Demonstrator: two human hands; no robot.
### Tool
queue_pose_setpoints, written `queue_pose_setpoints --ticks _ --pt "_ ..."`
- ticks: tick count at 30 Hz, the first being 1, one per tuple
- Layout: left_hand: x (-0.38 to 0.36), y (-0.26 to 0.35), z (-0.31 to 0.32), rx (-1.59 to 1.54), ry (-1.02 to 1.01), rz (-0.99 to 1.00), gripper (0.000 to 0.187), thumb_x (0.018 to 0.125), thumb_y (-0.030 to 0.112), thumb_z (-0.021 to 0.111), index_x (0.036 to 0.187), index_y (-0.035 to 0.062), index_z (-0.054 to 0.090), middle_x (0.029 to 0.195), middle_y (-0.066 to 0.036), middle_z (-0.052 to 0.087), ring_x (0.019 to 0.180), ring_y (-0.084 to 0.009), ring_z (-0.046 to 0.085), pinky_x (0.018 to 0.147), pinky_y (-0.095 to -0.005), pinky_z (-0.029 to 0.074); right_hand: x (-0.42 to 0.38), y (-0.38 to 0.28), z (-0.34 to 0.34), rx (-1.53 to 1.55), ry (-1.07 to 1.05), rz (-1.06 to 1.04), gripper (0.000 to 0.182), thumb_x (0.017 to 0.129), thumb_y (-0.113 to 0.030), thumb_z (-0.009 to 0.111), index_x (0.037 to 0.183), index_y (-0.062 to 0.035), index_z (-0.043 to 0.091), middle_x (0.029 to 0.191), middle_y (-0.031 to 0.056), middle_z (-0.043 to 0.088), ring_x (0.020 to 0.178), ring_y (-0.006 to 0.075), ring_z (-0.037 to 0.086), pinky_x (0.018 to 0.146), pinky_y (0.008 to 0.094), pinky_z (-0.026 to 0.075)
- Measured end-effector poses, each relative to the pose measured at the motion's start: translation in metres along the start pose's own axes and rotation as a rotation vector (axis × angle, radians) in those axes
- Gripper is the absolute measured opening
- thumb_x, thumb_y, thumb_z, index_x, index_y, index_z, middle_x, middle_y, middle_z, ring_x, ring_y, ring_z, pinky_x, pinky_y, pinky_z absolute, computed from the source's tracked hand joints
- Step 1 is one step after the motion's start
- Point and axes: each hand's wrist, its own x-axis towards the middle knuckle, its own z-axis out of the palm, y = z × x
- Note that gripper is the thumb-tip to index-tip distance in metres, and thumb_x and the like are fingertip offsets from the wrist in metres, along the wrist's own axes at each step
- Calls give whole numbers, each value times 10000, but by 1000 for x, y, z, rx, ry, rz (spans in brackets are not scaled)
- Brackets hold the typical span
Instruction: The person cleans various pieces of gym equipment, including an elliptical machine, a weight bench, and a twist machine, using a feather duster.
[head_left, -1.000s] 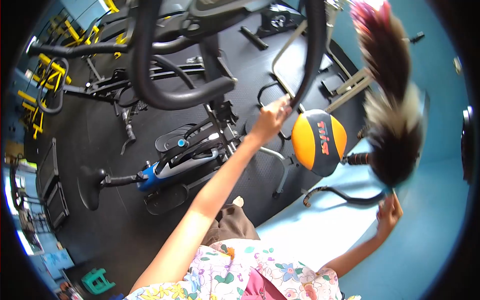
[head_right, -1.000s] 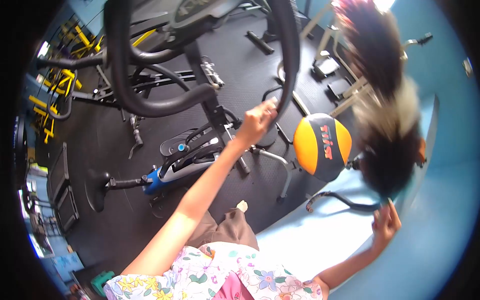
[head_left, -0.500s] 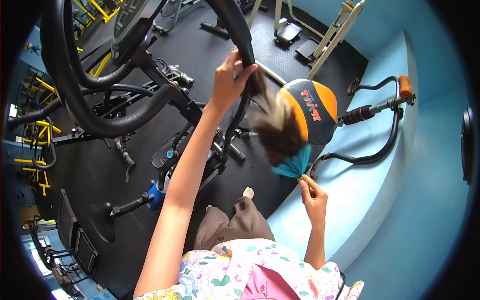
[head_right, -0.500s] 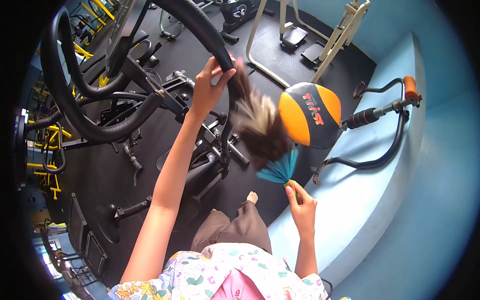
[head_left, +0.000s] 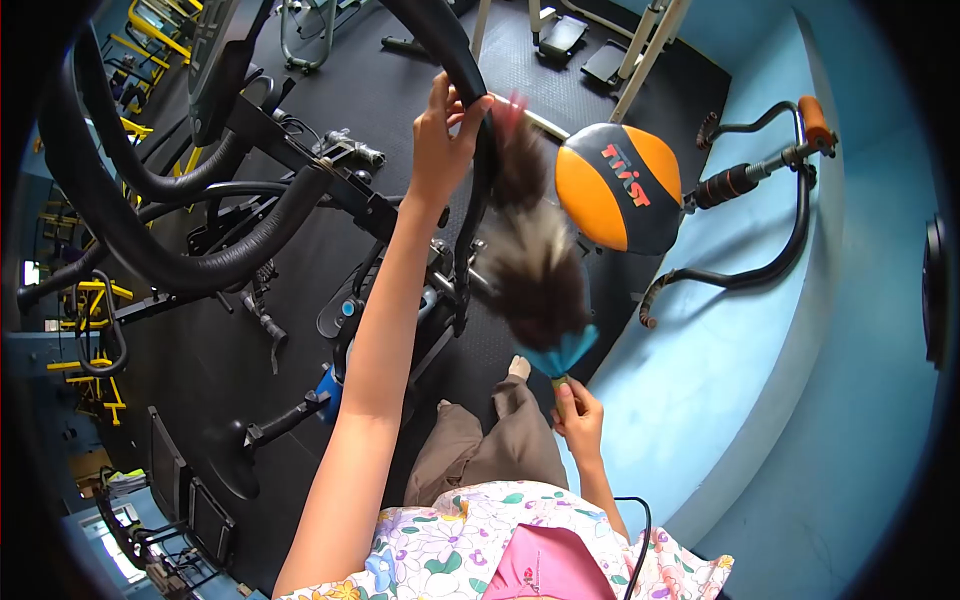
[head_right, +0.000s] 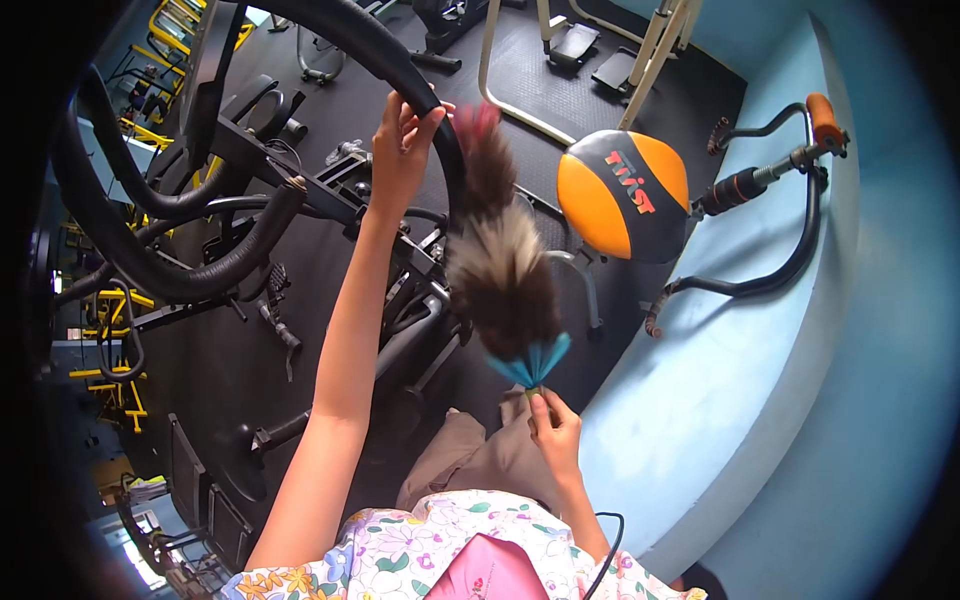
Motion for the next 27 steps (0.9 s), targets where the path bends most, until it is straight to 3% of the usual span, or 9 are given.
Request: queue_pose_setpoints --ticks 3,6,8,12,16,20,22,23,27 --pt "-1 -1 -2 38 4 -7 341 825 177 655 1096 52 491 855 -116 662 749 -183 652 679 -301 517 -8 11 13 74 18 -8 269 904 -239 566 1012 5 603 556 -22 449 443 25 376 380 189 243" --pt "1 1 -6 113 -27 42 341 824 192 659 1085 47 494 846 -121 660 751 -193 659 633 -298 520 -6 54 23 118 -35 153 313 896 -278 575 1027 5 608 542 0 465 415 38 381 370 196 250" --pt "2 -1 -6 117 -43 80 335 827 204 656 1077 50 493 837 -125 660 756 -200 664 612 -294 529 -4 82 22 -13 -51 272 341 886 -327 578 1001 -8 610 542 -2 438 424 54 394 363 197 281" --pt "2 -3 -8 124 -75 91 334 841 226 639 1089 66 482 829 -119 664 797 -198 662 644 -304 547 -2 91 21 -156 17 197 335 882 -334 584 987 -18 623 544 -15 434 418 45 384 360 194 274" --pt "1 -7 -11 105 -122 52 308 874 256 595 1079 70 460 875 -96 670 811 -164 654 643 -272 534 -4 75 28 112 9 133 301 897 -296 569 951 -2 606 575 -23 429 440 38 388 356 187 252" --pt "3 -7 -14 69 -179 -16 282 895 250 567 1076 81 432 914 -79 673 835 -148 648 663 -263 522 -3 109 37 146 -17 191 305 895 -300 571 967 -6 611 561 -16 439 427 40 389 355 188 258" --pt "3 -7 -13 33 -181 -22 281 896 252 566 1072 79 432 921 -81 671 840 -151 648 664 -268 524 3 137 38 -90 3 239 318 890 -318 576 984 -17 619 535 -11 450 404 44 389 352 190 268" --pt "3 -7 -12 -5 -180 -29 279 897 255 565 1067 78 432 928 -84 669 846 -153 647 664 -273 525 6 145 35 -223 47 219 340 879 -329 586 996 -15 644 503 -6 496 411 45 440 378 218 330" --pt "4 -10 -16 -2 -220 -47 285 897 270 562 1067 80 435 924 -86 666 854 -155 646 672 -279 535 16 132 17 -211 76 192 338 871 -327 597 993 -16 648 499 -10 489 404 45 432 379 218 324"
